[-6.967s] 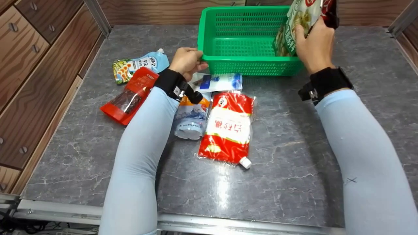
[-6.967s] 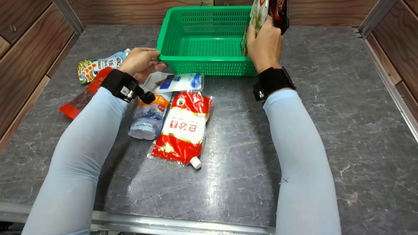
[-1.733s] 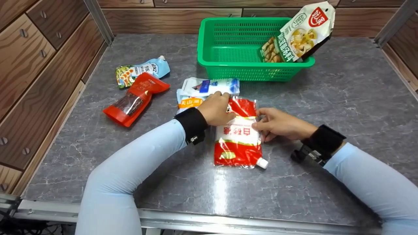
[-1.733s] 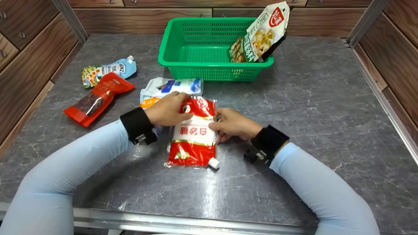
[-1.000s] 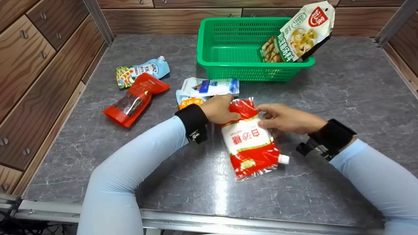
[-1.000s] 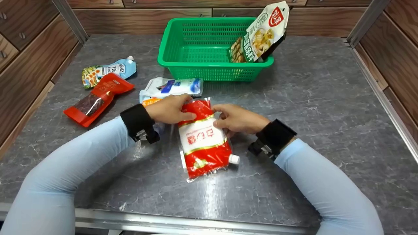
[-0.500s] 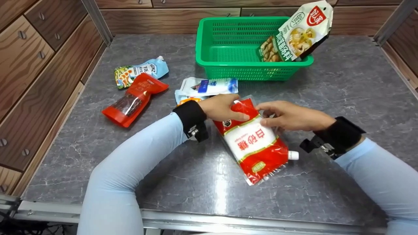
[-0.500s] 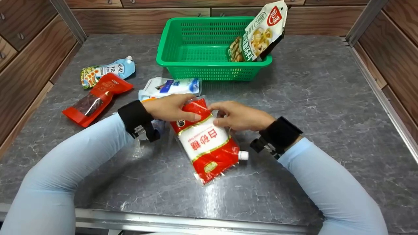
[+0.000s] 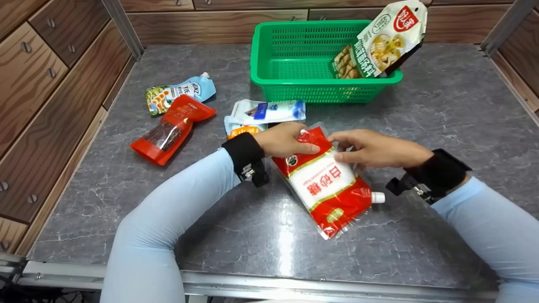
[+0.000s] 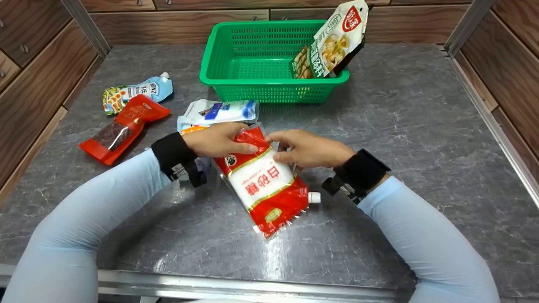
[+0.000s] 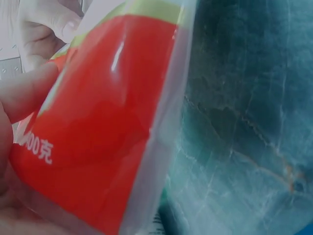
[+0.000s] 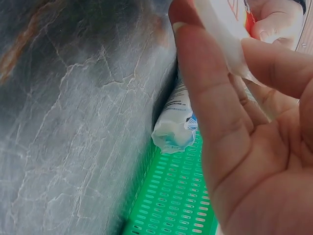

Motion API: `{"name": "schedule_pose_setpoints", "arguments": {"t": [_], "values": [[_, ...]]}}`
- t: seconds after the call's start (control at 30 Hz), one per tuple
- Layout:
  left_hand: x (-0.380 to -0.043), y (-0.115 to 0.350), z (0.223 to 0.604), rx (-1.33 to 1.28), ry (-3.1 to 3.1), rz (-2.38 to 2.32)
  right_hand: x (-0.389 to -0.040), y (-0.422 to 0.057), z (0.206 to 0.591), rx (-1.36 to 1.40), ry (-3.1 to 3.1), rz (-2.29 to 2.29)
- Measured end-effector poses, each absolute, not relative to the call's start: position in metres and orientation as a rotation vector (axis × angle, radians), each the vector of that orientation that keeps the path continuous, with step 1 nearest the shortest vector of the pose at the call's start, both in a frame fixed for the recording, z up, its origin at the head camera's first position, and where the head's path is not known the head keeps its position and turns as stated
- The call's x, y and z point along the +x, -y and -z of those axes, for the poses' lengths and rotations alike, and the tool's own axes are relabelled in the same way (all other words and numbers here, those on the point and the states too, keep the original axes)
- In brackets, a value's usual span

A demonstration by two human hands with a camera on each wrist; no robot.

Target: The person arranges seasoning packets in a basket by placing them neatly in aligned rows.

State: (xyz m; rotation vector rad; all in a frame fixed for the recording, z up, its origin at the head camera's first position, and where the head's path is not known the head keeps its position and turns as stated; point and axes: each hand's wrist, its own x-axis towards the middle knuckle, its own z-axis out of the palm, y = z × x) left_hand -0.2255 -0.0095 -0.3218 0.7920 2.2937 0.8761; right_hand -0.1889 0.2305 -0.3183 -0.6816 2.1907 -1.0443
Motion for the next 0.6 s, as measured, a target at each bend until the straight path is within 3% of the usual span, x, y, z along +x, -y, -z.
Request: {"name": "schedule_pose_setpoints", "arguments": {"t": [0.6], "values": [[-0.2236,0.0163,0.3188,0.699,-2.005,-1.286,-0.1929,-0.2377,0.3117,-0.613,-2.263,1.076]]}}
